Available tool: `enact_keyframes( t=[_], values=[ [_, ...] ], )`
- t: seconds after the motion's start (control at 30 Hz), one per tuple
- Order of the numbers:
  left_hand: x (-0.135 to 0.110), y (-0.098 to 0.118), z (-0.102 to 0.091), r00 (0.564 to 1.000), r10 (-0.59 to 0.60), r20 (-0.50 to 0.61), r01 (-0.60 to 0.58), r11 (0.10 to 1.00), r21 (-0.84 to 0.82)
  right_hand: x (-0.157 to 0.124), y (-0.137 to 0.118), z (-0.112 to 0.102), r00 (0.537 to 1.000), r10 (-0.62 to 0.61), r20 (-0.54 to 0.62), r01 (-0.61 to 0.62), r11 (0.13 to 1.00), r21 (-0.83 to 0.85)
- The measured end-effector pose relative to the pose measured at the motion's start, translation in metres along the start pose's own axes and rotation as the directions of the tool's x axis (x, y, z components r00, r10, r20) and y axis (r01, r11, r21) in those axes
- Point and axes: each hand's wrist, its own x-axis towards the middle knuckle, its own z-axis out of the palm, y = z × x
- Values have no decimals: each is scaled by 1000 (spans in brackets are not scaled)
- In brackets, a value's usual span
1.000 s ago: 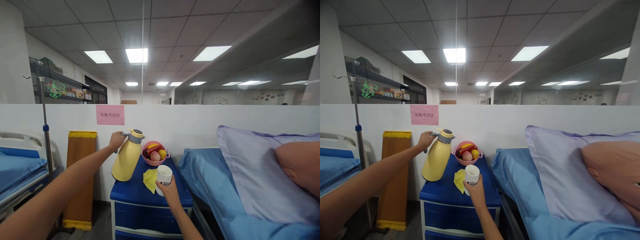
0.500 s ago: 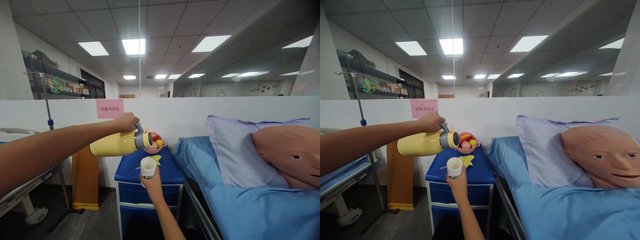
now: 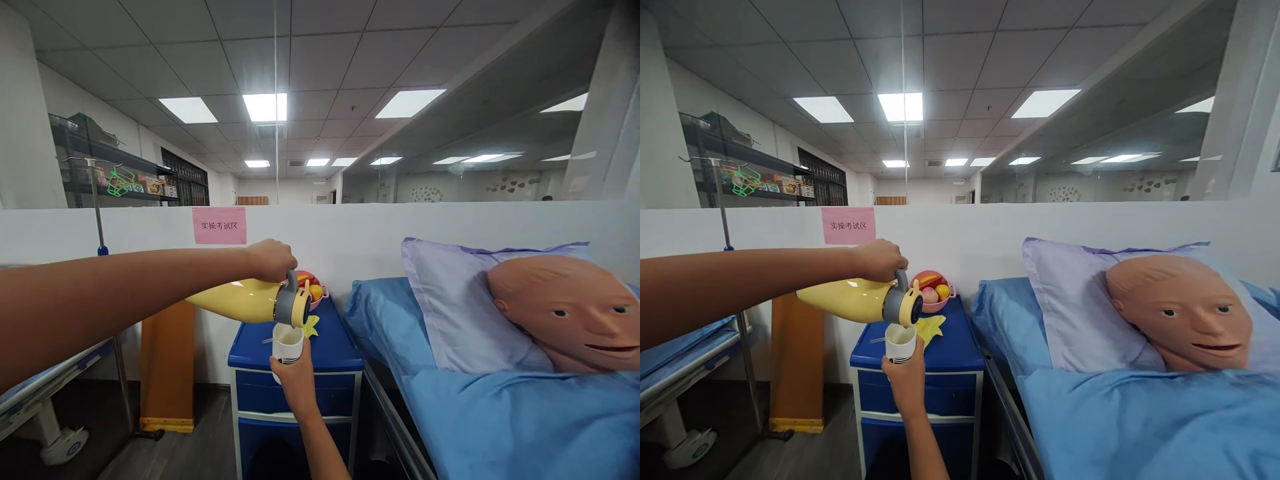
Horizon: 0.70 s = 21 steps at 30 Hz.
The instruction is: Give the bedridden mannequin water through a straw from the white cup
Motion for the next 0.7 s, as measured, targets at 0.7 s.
enact_keyframes(
  t=[0.7],
  values=[
    [6,6,-13,993,114,-14,-114,992,53,7,-15,-8,997,-72,-2,72,997,-33]
  ],
)
